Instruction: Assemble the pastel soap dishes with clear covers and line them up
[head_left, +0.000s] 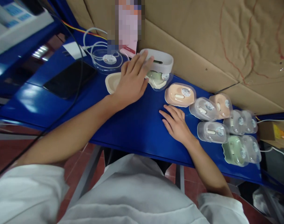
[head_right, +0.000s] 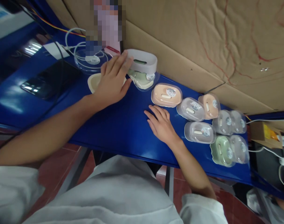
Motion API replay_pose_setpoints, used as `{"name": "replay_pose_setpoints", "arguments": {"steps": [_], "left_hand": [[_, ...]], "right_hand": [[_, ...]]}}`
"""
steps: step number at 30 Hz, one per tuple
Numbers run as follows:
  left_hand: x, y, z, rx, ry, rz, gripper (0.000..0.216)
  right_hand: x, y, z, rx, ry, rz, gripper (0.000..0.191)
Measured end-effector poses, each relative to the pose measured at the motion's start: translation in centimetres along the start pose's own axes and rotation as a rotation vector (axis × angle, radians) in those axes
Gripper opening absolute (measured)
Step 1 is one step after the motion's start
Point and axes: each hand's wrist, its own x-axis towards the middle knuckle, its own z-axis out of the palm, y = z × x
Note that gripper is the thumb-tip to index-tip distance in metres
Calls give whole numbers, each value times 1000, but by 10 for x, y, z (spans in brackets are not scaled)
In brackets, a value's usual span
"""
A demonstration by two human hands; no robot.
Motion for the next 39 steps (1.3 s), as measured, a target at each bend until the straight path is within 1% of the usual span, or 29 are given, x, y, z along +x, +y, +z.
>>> {"name": "replay_pose_setpoints", "arguments": {"steps": [3, 5, 7, 9, 11, 12, 13, 14, 15, 16, 17, 18, 20, 22, 23, 24, 26, 28, 30, 32, 34, 35, 36, 39], "left_hand": [[13, -11, -1, 90, -37, -42, 61], [17, -14, -4, 137, -44, -43, 50], [14, -10, -10, 149, -24, -8, 41], [0, 0, -19, 119, -5, 54, 38], [-23, 14, -28, 49, -13, 131, 35], [-38, 22, -32, 4, -48, 181, 33], [-52, 29, -34, -30, -104, 239, 31], [-67, 35, -36, -56, -146, 282, 29], [-80, 38, -37, -73, -179, 317, 28], [-90, 39, -37, -86, -201, 342, 29], [-98, 37, -37, -87, -205, 332, 32], [-103, 32, -38, -73, -184, 287, 36], [-107, 17, -38, -12, -99, 118, 45], [-108, 0, -37, 44, -30, -32, 48], [-109, -5, -36, 48, -24, -59, 47], [-112, -7, -34, 36, -29, -57, 44], [-121, -2, -29, -17, -40, -25, 36], [-134, 13, -23, -78, -26, -17, 27], [-145, 29, -18, -132, 4, -50, 31], [-151, 39, -15, -164, 43, -78, 45], [-152, 41, -14, -170, 66, -69, 58], [-151, 39, -13, -163, 65, -47, 60], [-150, 38, -13, -155, 61, -21, 59], [-148, 33, -11, -134, 59, 41, 44]], "right_hand": [[0, 0, 1, 19, 2, -18, 43], [0, 0, 3, 26, 9, -23, 44], [0, 1, 4, 30, 36, -12, 50], [-2, 0, 5, 31, 137, 17, 62], [-4, -2, 4, 13, 296, 42, 75], [-5, -4, 2, -3, 354, 40, 78], [-7, -6, 0, -21, 375, 27, 78], [-8, -9, -3, -36, 356, -1, 74], [-8, -12, -5, -42, 304, -39, 66], [-8, -15, -7, -37, 238, -83, 55], [-8, -18, -9, -23, 175, -126, 44], [-7, -20, -10, -4, 130, -159, 35], [-5, -20, -10, 31, 107, -182, 26], [-4, -17, -10, 48, 165, -134, 24], [-3, -15, -10, 51, 210, -88, 24], [-3, -13, -10, 53, 259, -35, 25], [-4, -9, -12, 61, 337, 65, 26], [-4, -8, -12, 77, 345, 92, 27], [-3, -11, -10, 89, 287, 32, 26], [-2, -18, -7, 90, 201, -52, 25], [1, -26, -3, 88, 144, -109, 27], [3, -29, -1, 87, 130, -129, 28], [4, -31, 1, 86, 126, -150, 29], [6, -33, 5, 76, 125, -204, 34]]}}
